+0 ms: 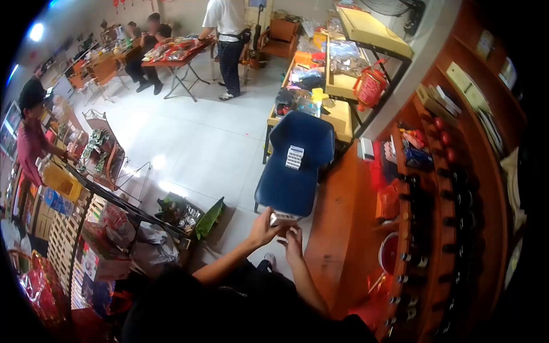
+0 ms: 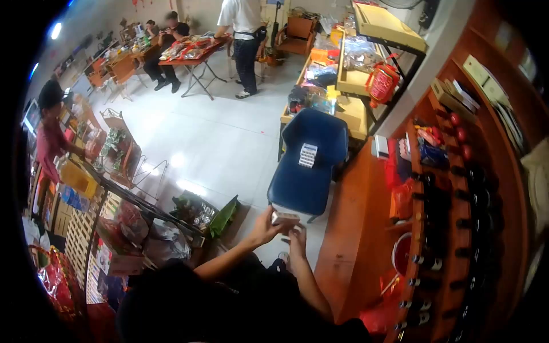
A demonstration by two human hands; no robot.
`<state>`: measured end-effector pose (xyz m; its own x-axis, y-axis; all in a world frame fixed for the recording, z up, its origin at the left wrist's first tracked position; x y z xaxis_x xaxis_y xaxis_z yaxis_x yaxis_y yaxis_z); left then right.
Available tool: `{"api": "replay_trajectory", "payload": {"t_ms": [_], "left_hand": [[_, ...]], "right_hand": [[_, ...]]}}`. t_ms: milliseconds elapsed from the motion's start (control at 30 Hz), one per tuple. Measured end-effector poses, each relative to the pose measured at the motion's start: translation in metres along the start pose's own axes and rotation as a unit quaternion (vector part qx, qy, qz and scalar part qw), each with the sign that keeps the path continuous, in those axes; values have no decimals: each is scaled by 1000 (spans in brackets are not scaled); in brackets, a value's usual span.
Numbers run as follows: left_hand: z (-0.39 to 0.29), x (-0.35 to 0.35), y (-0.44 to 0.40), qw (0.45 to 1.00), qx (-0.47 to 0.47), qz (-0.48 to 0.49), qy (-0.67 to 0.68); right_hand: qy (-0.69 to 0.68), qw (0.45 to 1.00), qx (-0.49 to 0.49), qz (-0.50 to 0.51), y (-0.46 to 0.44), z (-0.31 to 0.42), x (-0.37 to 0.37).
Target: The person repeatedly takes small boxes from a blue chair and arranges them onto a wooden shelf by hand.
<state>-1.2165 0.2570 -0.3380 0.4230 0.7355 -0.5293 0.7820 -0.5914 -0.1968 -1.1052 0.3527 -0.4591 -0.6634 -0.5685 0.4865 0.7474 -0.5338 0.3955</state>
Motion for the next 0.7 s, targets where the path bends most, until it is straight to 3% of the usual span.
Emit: {"api": "replay_trajectory", "payload": {"t_ms": [100,133,167,300,367,433,500,533,600,700], "left_hand": [[-9,14,19,998,-47,30,23],[-17,14,27,993,-49,49,91],[-15,21,37,993,-54,86,58],[0,43,93,969,10,129,209],[10,43,121,948,27,153,277],[23,45,159,953,14,180,244],[18,45,190,954,81,180,227],[28,54,209,940,23,228,252],[20,53,227,896,-49,296,328],[-5,62,256,879,11,357,315]], "right_hand": [[61,983,-144,-92,22,10,-24],[29,988,-140,-65,29,8,-21],[28,986,-150,-71,36,6,-20],[19,971,-200,-131,88,-13,-34],[223,927,-246,-172,107,-25,-42],[297,923,-191,-154,133,-39,-28],[60,983,-87,-153,194,-34,18],[134,978,-53,-150,191,-51,-10],[72,984,-61,-148,216,-60,-28],[-10,986,-87,-141,257,-73,-55]]}}
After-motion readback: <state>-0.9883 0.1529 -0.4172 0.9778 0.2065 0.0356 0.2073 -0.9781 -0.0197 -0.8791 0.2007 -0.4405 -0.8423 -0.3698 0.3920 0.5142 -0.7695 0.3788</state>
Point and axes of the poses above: each hand's wrist, its own y-axis away from the middle knuckle, its own x-axis out of the palm, z = x × y, the point moved 9 cm from there along -y, towards the middle knuckle, and after that the axes turned 10 degrees about -y, right-handed, at the moved point
